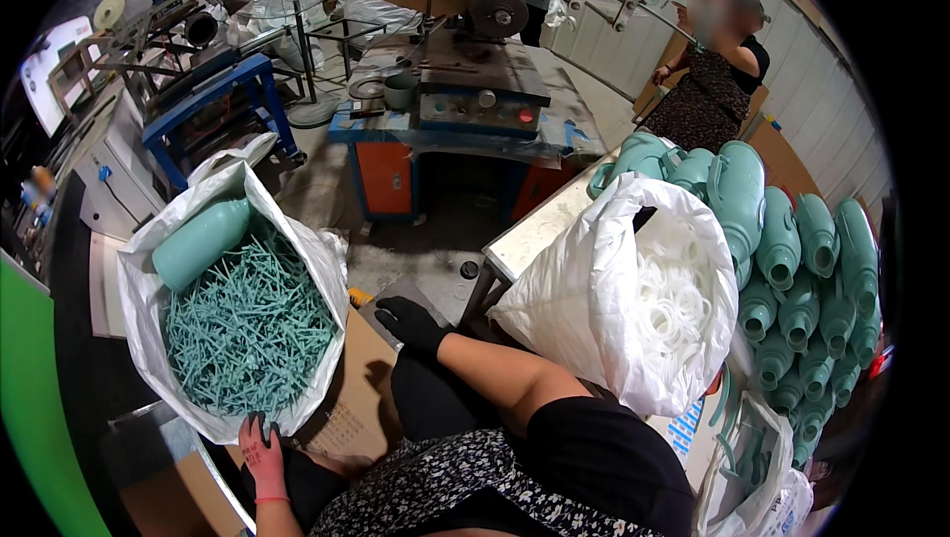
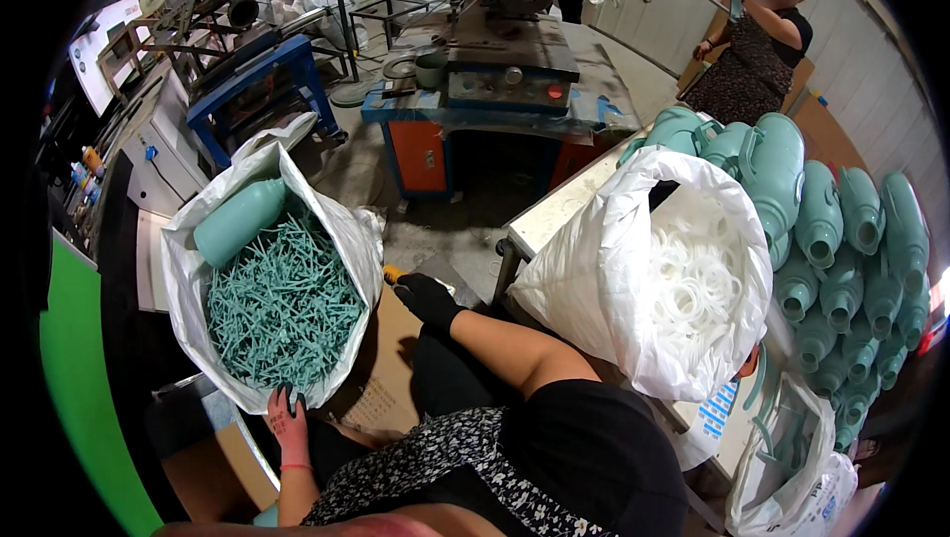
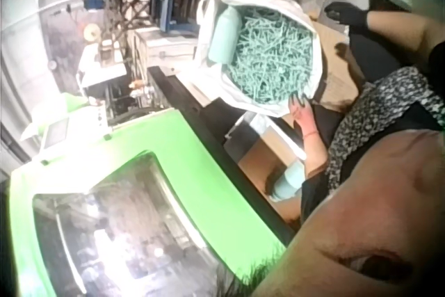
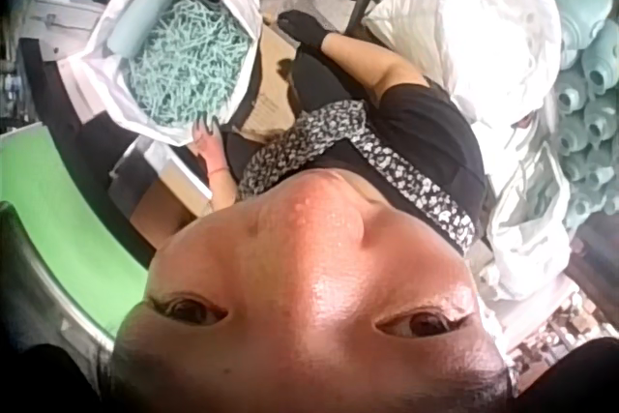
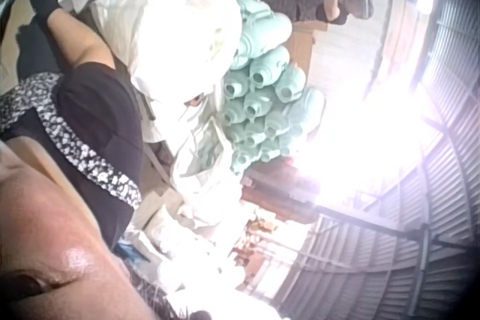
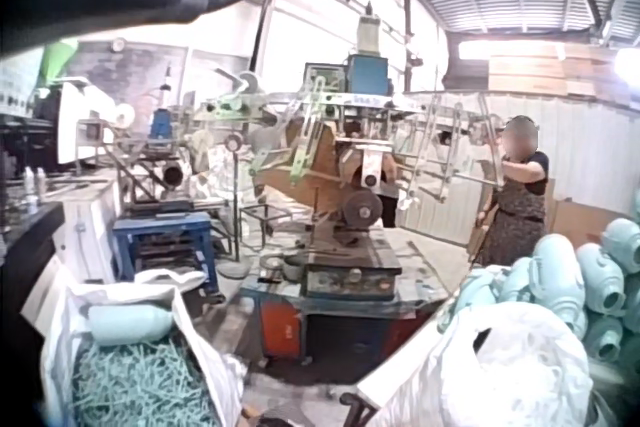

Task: The person assembles light blue plastic containers by inserting handles into the body and applying labels. The person picks up a container body, inserts a handle, and then applies a label from a roll on the table. The finished containers are placed into a large white bag filled with shredded packing material.

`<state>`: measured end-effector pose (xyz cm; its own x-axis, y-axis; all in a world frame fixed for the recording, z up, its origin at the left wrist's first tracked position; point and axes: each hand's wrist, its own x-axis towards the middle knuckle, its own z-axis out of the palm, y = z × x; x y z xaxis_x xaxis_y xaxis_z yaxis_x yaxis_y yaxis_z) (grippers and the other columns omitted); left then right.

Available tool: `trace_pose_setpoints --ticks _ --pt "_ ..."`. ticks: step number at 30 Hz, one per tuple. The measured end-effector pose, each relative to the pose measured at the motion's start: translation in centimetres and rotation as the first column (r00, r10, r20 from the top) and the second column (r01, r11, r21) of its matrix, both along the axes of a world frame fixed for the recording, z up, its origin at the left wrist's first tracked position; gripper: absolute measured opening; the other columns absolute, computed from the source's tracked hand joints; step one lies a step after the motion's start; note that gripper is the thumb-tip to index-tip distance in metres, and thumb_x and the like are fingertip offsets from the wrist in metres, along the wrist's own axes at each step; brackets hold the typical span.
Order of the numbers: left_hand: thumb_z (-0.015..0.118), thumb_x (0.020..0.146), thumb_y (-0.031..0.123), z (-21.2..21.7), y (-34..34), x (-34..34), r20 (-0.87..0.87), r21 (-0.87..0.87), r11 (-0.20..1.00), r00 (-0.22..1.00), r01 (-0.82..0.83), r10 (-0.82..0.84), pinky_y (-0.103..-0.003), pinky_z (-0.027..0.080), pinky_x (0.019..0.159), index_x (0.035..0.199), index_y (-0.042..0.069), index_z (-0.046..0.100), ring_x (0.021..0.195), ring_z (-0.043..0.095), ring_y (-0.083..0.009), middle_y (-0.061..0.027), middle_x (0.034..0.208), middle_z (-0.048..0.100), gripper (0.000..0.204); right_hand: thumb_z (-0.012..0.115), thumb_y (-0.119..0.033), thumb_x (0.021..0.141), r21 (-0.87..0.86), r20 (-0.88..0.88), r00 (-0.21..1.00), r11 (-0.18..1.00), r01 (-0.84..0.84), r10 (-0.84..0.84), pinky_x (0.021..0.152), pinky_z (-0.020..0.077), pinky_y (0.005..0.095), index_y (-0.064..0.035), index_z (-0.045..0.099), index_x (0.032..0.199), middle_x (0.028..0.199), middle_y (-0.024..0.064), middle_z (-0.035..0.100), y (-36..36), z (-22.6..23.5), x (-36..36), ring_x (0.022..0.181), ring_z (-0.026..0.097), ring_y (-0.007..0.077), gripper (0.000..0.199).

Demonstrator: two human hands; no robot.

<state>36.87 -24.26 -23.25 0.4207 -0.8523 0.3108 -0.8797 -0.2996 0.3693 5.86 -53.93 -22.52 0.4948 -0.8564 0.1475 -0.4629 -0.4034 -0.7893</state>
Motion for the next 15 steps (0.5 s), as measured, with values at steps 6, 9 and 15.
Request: trace_pose_setpoints --ticks 6,9,15 --pt "0.066 0.078 0.014 0.7 0.5 -0.1 -0.046 0.026 0.998 0.997 -0.056 0.057 -0.045 0.038 0.101 0.117 0.004 0.058 0.116 0.048 -0.0384 -0.0214 0.123 0.052 0.041 0.052 -0.033 0.092 0.027 -0.085 0.995 0.998 -0.052 0.054 0.093 0.0446 0.0386 -0.0035 0.061 0.114 0.115 0.0178 0.060 1.0 -0.6 1.3 0.107 0.057 0.0336 0.038" --pt "0.065 0.080 0.022 1.3 0.3 -0.3 -0.032 0.032 0.997 0.997 -0.066 0.067 -0.045 0.039 0.100 0.117 0.004 0.059 0.115 0.049 -0.0390 -0.0213 0.124 0.054 0.041 0.052 -0.021 0.092 0.154 0.119 0.987 0.981 -0.122 0.104 0.095 0.0436 0.0372 -0.0025 0.056 0.122 0.115 0.0200 0.060 -0.2 -5.0 0.7 0.109 0.056 0.0333 0.035" --pt "0.066 0.080 0.027 3.1 1.8 -0.5 0.056 -0.008 0.996 0.994 -0.090 0.091 -0.042 0.041 0.096 0.109 0.006 0.061 0.113 0.051 -0.0321 -0.0133 0.115 0.058 0.037 0.053 -0.023 0.093 0.095 -0.006 0.979 0.975 -0.202 0.203 0.097 0.0419 0.0384 0.0014 0.056 0.121 0.118 0.0192 0.059 0.5 -4.5 1.3 0.112 0.055 0.0315 0.037"
